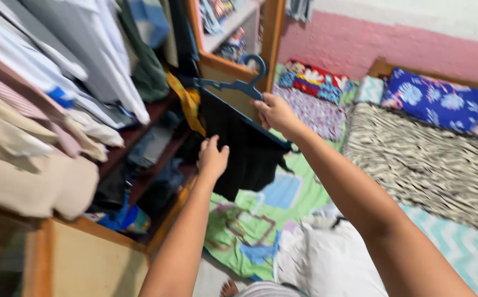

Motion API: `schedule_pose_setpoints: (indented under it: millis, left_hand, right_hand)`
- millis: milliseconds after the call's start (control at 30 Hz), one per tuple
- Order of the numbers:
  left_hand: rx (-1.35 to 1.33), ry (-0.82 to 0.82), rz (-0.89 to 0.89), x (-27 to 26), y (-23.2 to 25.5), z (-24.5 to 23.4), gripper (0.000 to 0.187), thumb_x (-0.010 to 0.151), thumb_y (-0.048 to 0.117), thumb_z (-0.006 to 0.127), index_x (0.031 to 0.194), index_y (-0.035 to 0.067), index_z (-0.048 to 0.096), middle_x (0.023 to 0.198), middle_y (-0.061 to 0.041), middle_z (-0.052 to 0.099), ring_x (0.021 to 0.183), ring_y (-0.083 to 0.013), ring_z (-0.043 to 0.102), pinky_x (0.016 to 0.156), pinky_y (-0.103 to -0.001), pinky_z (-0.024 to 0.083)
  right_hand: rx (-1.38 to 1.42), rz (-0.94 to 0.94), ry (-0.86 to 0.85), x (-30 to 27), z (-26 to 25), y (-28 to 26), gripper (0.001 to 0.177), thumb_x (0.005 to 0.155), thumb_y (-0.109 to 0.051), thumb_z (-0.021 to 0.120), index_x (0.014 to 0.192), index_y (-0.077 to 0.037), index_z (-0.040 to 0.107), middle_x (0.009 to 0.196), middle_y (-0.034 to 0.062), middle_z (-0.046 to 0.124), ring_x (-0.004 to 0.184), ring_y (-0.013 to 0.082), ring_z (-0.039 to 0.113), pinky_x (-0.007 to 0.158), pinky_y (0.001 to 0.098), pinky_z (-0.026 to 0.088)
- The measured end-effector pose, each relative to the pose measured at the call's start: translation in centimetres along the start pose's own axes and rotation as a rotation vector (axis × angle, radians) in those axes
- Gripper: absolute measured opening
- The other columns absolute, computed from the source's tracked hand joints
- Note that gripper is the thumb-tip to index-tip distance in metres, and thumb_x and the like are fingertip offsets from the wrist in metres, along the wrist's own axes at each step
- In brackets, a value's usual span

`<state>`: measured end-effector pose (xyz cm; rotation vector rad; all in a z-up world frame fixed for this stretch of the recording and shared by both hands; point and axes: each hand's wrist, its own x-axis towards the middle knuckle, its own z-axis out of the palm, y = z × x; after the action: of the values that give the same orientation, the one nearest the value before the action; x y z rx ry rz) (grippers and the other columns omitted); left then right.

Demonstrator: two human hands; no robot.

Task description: The person picks up clothes from a pile on the bed, places them on hangers, and hangs them in a wooden wardrobe. The person handles shirts, pants, and other garments one at a time, moving between the bed and the wardrobe.

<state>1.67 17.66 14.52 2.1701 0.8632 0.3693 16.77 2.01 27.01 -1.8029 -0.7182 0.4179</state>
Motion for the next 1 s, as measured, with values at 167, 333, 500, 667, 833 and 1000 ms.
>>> schedule_pose_setpoints:
  millis: [167, 333, 500, 667, 833, 1000]
  left_hand:
    - [0.055, 0.018, 0.093, 5.1, 3.0, -7.3, 0.056, 0.091, 0.038, 0.065, 0.143, 0.023, 0.054, 0.151, -0.004, 0.049, 0.138, -0.0342, 0.047, 0.11, -0.058, 0.037]
    - [-0.042, 0.164, 0.34, 10.5, 7.7, -12.8, 0.047, 0.09, 0.029, 0.067, 0.134, 0.015, 0.062, 0.143, -0.009, 0.057, 0.127, -0.0363, 0.056, 0.105, -0.046, 0.047]
    - [-0.074, 0.443, 0.668, 16.4, 13.4, -17.6, 0.037, 0.089, 0.02, 0.069, 0.123, 0.005, 0.069, 0.132, -0.015, 0.064, 0.121, -0.0382, 0.059, 0.104, -0.043, 0.046]
    - [0.027, 0.607, 0.823, 23.6, 19.3, -22.7, 0.032, 0.088, 0.016, 0.067, 0.118, 0.004, 0.072, 0.125, -0.015, 0.068, 0.119, -0.0367, 0.06, 0.104, -0.044, 0.047]
    - [0.298, 0.718, 0.882, 31.4, 23.8, -27.7, 0.03, 0.09, 0.012, 0.06, 0.116, 0.004, 0.074, 0.123, -0.013, 0.069, 0.118, -0.0343, 0.06, 0.103, -0.043, 0.047]
    - [0.515, 0.895, 0.757, 38.9, 29.3, -32.1, 0.027, 0.098, 0.016, 0.053, 0.103, 0.008, 0.078, 0.127, -0.011, 0.067, 0.126, -0.0316, 0.056, 0.109, -0.048, 0.042]
  right_hand:
    - [0.268, 0.006, -0.094, 5.5, 3.2, -3.6, 0.028, 0.102, -0.016, 0.051, 0.125, -0.004, 0.061, 0.066, -0.0023, 0.052, 0.059, 0.0114, 0.052, 0.054, 0.0312, 0.048]
    - [0.192, -0.123, -0.051, 10.7, 3.3, -9.6, 0.029, 0.106, -0.019, 0.055, 0.11, 0.008, 0.064, 0.073, 0.005, 0.06, 0.064, 0.0143, 0.057, 0.06, 0.0299, 0.049]
    - [0.422, -0.209, -0.099, 15.3, 1.0, -17.0, 0.03, 0.101, -0.02, 0.054, 0.114, -0.001, 0.072, 0.073, 0.0046, 0.064, 0.063, 0.0143, 0.058, 0.059, 0.0282, 0.047]
    - [0.456, -0.208, -0.083, 21.5, -1.6, -22.5, 0.038, 0.1, -0.023, 0.055, 0.123, 0.001, 0.071, 0.074, 0.0041, 0.064, 0.062, 0.0152, 0.056, 0.055, 0.0299, 0.041]
    - [0.715, -0.231, -0.373, 28.0, -3.6, -25.8, 0.037, 0.102, -0.025, 0.056, 0.125, 0.001, 0.067, 0.07, 0.0017, 0.056, 0.057, 0.0115, 0.048, 0.056, 0.0275, 0.04]
    - [0.629, -0.29, -0.356, 31.5, -4.2, -29.0, 0.035, 0.103, -0.023, 0.057, 0.124, 0.005, 0.059, 0.071, 0.0021, 0.054, 0.056, 0.0111, 0.046, 0.054, 0.0285, 0.042]
